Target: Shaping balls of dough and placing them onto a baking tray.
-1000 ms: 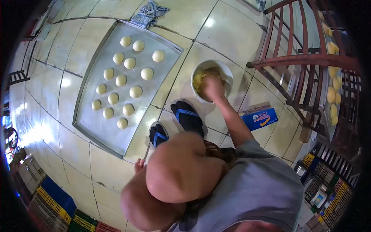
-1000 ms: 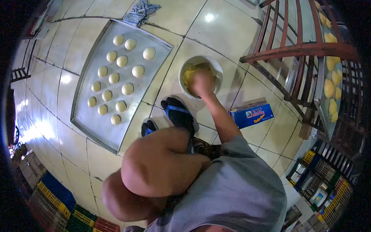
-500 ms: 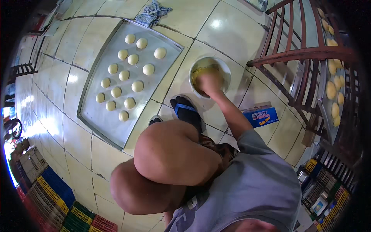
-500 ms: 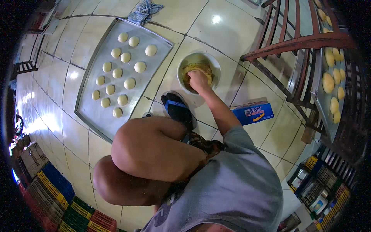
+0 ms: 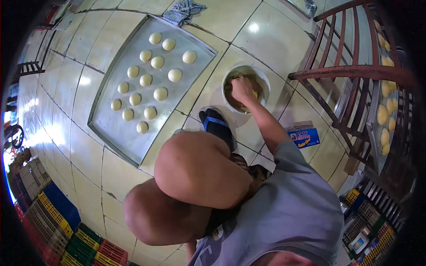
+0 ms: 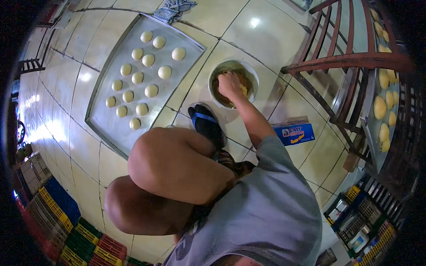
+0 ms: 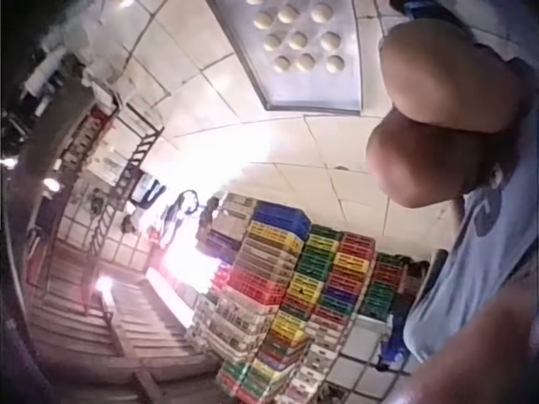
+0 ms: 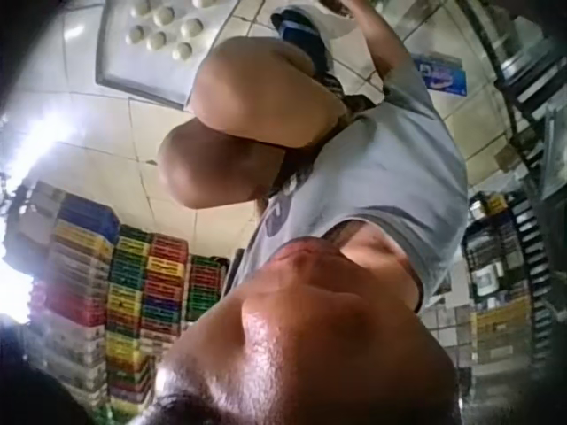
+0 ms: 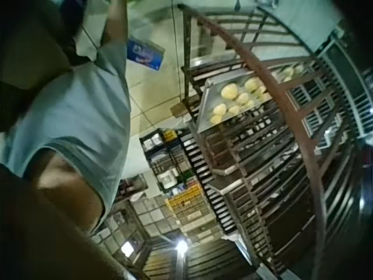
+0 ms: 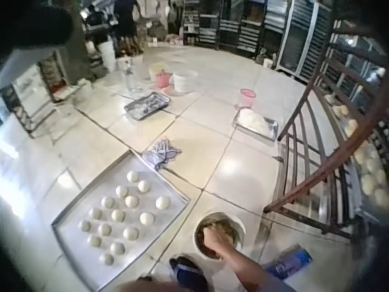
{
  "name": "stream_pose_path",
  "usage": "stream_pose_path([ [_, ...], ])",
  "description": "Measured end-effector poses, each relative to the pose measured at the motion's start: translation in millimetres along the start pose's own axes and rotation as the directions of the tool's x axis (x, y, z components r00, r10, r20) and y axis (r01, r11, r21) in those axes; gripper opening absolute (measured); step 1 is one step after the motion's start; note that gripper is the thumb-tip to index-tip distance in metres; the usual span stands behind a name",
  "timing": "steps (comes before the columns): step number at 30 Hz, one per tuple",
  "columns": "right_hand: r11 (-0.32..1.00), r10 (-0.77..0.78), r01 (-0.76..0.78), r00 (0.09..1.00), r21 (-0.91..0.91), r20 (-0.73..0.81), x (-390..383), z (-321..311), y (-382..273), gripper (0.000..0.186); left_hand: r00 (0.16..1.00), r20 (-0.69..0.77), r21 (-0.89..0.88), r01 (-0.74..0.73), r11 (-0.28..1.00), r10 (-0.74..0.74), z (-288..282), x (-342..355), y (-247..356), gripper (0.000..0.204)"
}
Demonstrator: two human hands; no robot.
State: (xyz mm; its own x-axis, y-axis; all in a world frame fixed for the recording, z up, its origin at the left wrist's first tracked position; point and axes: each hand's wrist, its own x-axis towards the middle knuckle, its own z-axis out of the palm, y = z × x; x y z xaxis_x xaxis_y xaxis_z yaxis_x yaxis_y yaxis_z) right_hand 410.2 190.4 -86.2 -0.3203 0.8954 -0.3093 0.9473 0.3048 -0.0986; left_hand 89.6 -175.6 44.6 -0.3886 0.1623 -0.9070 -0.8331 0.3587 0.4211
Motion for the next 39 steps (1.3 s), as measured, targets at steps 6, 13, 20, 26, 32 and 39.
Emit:
stream_pose_path([
  [6,0.952,0.11,-0.115,0.993,0.285,0.034,-35.1,-66.5,-9.4,0.016,0.996,-0.081,-0.013,0.024,1.0,-0.025,-8.1,-9.7,0.8,0.047],
  [13,0.964,0.067,-0.078,0.996,0.253,0.054,-29.9,-49.0,-18.7,0.013,0.988,-0.143,0.018,0.07,0.997,-0.067,-5.1,-20.0,8.7,0.048],
  [20,0.824,0.051,-0.034,0.999,0.566,-0.016,-43.1,-50.2,3.4,0.022,0.973,-0.22,-0.006,0.073,0.997,-0.072,-3.0,-32.5,18.9,0.048],
  [26,0.903,-0.022,0.03,0.999,0.428,-0.023,-47.5,-41.4,2.2,0.022,0.962,-0.256,-0.012,0.095,0.995,-0.094,9.7,-38.7,27.3,0.049],
  [32,0.743,0.126,-0.09,0.992,0.663,-0.008,-54.0,-38.5,16.6,0.026,0.951,-0.288,-0.022,0.11,0.994,-0.112,26.1,-48.2,37.3,0.049],
  [39,0.605,0.311,-0.135,0.947,0.785,-0.077,-50.7,-49.1,27.6,0.028,0.931,-0.336,-0.02,0.143,0.989,-0.142,44.6,-64.6,52.3,0.05],
])
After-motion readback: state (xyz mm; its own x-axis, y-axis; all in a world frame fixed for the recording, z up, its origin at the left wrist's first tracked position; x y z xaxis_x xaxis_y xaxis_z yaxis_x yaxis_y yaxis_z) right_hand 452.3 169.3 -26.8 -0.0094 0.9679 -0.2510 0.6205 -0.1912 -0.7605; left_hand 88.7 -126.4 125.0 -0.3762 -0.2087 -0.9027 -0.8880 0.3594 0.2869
